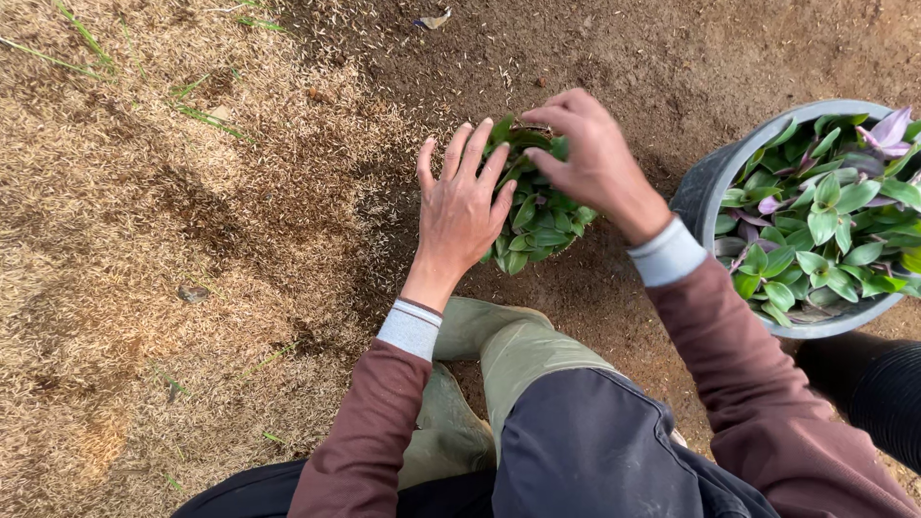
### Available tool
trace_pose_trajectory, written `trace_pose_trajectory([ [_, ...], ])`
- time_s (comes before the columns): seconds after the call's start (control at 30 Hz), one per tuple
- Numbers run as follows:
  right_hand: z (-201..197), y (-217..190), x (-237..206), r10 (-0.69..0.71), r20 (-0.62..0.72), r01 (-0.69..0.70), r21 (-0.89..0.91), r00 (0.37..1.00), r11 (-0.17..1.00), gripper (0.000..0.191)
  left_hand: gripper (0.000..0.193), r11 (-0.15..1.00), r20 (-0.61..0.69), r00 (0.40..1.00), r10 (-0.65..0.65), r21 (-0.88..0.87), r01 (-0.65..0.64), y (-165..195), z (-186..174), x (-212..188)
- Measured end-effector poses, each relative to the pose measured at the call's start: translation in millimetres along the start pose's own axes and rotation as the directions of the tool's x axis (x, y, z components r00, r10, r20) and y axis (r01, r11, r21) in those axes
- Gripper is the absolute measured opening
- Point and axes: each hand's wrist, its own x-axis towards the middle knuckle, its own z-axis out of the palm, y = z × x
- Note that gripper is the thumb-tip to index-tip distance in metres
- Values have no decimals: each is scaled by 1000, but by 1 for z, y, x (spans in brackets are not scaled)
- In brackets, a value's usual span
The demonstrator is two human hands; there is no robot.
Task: The person kneels on the ground and arranges small green and purple-leafed plants into a circular pattern. They repeatedly pick plants from a nearby bucket and place them into the growing cluster, adjusting their positions by hand.
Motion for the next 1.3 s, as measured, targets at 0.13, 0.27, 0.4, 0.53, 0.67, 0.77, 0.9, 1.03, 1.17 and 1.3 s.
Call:
trace_pose_trajectory([
  [0.13, -51, 7, -47, 59, -152, -74, -95, 987, 993, 30, 52, 997, -40, 997, 73, 11, -73, 4, 5, 0],
  [0.27, -106, 11, -113, 316, -326, -402, -246, 891, 882, 16, 53, 985, 60, 983, 172, -18, -171, 19, 9, 0],
  [0.4, -124, 13, -161, 179, -185, -255, -589, 966, 767, 18, 57, 987, 142, 976, 162, -41, -158, 24, 6, -6],
  [0.53, -116, 23, -191, 282, -193, -341, -564, 940, 752, 20, 57, 989, 108, 985, 137, -63, -131, 18, 7, -7],
  [0.67, -111, 39, -203, 372, -230, -436, -531, 900, 727, 8, 53, 997, -77, 996, 35, -71, -40, 2, 12, -3],
  [0.77, -111, 43, -203, 331, -237, -407, -546, 914, 732, 7, 46, 989, -251, 963, -99, -127, 69, -13, 10, 1],
  [0.9, -111, 37, -190, 220, -228, -313, -574, 948, 756, 16, 41, 951, -367, 891, -267, -250, 182, -28, -3, 4],
  [1.03, -110, 30, -179, 196, -297, -331, -526, 935, 784, 10, 39, 938, -353, 889, -291, -287, 193, -26, -18, 3],
  [1.17, -120, 27, -183, 326, -459, -415, -104, 827, 904, 6, 38, 941, -352, 895, -275, -291, 174, -19, -26, 5],
  [1.3, -127, 24, -187, 425, -563, -439, 119, 709, 890, 6, 38, 936, -338, 906, -255, -323, 143, -11, -29, 6],
])
